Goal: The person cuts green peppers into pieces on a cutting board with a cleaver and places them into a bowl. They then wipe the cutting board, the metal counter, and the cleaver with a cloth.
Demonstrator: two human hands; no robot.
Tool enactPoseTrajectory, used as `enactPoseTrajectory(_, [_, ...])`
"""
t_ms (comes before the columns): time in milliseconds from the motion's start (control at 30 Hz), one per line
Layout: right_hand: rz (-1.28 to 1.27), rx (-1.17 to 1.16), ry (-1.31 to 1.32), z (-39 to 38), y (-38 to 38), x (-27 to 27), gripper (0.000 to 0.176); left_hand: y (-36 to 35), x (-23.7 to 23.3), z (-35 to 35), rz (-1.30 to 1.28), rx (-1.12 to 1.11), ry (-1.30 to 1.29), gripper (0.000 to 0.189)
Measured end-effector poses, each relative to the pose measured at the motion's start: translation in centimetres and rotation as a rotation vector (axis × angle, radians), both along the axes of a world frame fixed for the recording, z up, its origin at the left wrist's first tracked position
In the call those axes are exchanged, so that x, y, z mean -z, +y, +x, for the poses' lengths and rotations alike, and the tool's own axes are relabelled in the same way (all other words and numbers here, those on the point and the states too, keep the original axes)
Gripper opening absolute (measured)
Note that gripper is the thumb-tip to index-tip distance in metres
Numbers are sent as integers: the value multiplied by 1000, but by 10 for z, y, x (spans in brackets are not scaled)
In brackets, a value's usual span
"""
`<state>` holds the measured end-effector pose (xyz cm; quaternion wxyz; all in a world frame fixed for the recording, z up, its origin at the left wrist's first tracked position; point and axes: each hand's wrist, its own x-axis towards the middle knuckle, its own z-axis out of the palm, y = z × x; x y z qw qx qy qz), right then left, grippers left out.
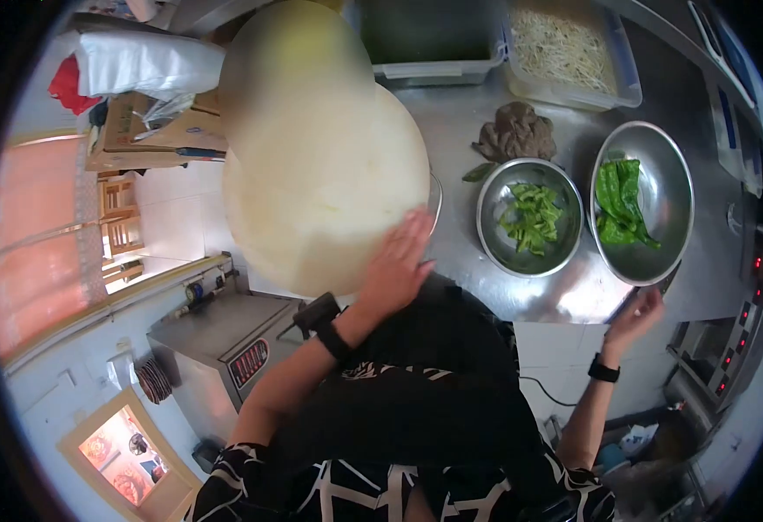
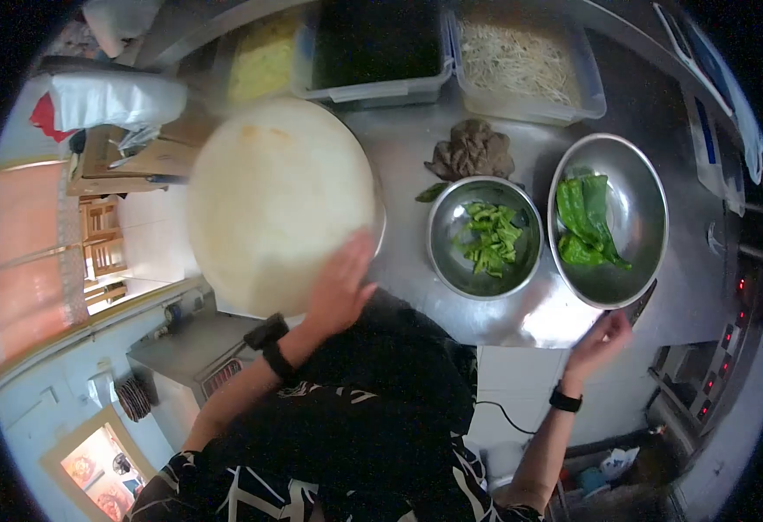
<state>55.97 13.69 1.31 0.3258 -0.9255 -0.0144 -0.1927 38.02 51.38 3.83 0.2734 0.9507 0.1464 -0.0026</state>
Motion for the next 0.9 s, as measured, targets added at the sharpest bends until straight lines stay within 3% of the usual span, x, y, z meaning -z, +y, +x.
enactPoseTrajectory(33, [58, -238, 23, -5, 27, 0, 31, -10, -1, 13, -37, 75, -35, 65])
enactPoseTrajectory(67, [194, -403, 273, -11, 60, 5, 34, -14, 1, 21, -72, 147, -78, 57])
enactPoseTrajectory(100, [101, -688, 332, -9, 97, 7, 35, -13, 6, 24, -83, 140, -80, 57])
enactPoseTrajectory(167, [-160, -842, 272, -8, 168, 7, 33, -10, 16, 27, -40, 312, -135, 35])
enactPoseTrajectory(200, [-224, -898, 252, -6, 187, 8, 31, -10, 8, 31, -52, 296, -135, 35])
enactPoseTrajectory(267, [-325, -932, 320, -3, 188, 32, 30, -11, -17, 41, -116, 301, 166, 20])
enactPoseTrajectory(333, [-427, -960, 386, 3, 181, 46, 29, -16, -8, 33, -119, 252, 123, 18])
enactPoseTrajectory(400, [-314, -994, 428, 8, 166, 48, 28, -19, -3, 26, -123, 211, 81, 16])
enactPoseTrajectory(467, [-233, -969, 399, 18, 173, 17, 24, -19, 0, 22, -138, 82, -239, 13])
enactPoseTrajectory(533, [134, -591, 879, 27, 184, -13, 16, -9, -4, 12, -201, 104, -197, 15])
enactPoseTrajectory(567, [292, -633, 859, 31, 192, -19, 12, -1, -8, 7, -251, 145, -157, 17])
enactPoseTrajectory(700, [313, -754, 831, 46, 249, -39, 11, 16, -26, 4, -309, 101, -49, 23])
enactPoseTrajectory(767, [6, -969, 695, 58, 276, -38, 13, 24, -26, 3, -239, -19, -198, 26])
enactPoseTrajectory(800, [8, -968, 698, 66, 282, -27, 13, 29, -25, -2, -240, -19, -194, 26])
enactPoseTrajectory(867, [-445, -1226, 312, 77, 290, 3, 15, 42, -22, -13, -140, -157, -244, 31])
enactPoseTrajectory(900, [-441, -1226, 313, 78, 294, 11, 15, 47, -26, -13, -138, -157, -241, 31])
